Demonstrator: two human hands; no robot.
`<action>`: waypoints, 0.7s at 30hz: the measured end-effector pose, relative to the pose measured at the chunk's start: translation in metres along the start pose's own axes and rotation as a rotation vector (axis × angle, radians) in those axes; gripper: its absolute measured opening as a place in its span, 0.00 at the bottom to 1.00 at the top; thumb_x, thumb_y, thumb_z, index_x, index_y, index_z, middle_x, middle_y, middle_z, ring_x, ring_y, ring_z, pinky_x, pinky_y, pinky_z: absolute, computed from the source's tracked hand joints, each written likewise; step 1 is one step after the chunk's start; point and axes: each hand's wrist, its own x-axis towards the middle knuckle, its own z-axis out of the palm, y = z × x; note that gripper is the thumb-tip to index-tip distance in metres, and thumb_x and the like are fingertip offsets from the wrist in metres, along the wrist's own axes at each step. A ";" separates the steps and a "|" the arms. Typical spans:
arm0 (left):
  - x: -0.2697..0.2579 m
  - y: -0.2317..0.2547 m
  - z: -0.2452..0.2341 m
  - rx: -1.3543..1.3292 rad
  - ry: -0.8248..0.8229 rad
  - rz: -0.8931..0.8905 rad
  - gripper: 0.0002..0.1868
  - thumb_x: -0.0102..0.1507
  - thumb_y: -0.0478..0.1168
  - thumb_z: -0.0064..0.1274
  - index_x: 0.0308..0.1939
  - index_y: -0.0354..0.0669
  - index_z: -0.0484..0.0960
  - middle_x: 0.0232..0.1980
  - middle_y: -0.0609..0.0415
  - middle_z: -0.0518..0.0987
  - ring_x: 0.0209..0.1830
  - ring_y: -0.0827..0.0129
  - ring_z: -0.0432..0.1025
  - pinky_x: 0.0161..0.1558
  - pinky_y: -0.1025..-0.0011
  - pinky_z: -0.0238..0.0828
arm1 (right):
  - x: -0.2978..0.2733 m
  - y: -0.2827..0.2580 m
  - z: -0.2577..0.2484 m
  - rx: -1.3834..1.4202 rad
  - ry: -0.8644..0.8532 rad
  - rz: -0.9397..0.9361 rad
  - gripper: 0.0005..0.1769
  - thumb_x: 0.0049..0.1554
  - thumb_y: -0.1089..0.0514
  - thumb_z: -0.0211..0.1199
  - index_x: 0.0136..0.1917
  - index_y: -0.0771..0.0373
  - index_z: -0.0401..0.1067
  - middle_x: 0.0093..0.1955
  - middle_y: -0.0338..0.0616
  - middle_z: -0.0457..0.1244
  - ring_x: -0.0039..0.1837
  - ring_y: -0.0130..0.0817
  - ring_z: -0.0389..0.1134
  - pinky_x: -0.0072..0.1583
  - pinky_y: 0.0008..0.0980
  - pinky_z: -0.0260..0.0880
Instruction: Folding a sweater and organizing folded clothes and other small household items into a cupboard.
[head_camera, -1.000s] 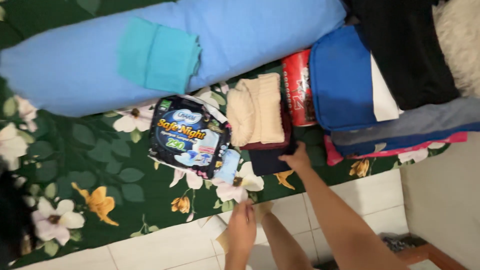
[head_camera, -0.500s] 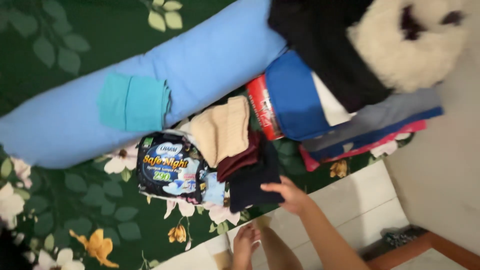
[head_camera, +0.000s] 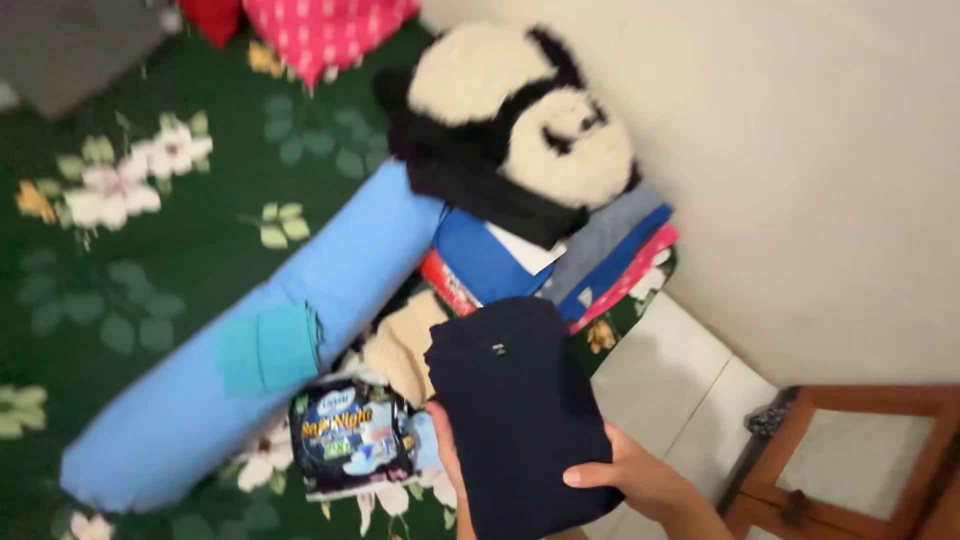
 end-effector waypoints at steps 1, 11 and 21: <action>-0.034 0.001 0.059 -0.017 -0.059 0.013 0.21 0.56 0.39 0.44 0.51 0.40 0.81 0.51 0.48 0.83 0.51 0.59 0.77 0.53 0.61 0.72 | -0.015 -0.001 0.000 -0.023 0.017 -0.062 0.47 0.45 0.64 0.72 0.75 0.67 0.60 0.67 0.48 0.66 0.68 0.36 0.67 0.68 0.36 0.65; 0.102 -0.055 0.079 -0.167 -0.669 -0.054 0.24 0.50 0.35 0.43 0.49 0.34 0.81 0.54 0.47 0.82 0.54 0.57 0.75 0.56 0.61 0.73 | -0.188 -0.100 0.029 0.286 0.318 -0.503 0.40 0.51 0.53 0.66 0.75 0.63 0.60 0.69 0.45 0.66 0.68 0.37 0.67 0.66 0.38 0.65; 0.039 -0.168 0.278 0.288 -0.910 -0.204 0.08 0.64 0.35 0.55 0.42 0.33 0.80 0.45 0.47 0.83 0.45 0.60 0.76 0.54 0.62 0.71 | -0.381 -0.161 0.004 0.201 0.820 -0.895 0.29 0.51 0.58 0.68 0.65 0.68 0.71 0.57 0.47 0.71 0.57 0.34 0.72 0.59 0.35 0.71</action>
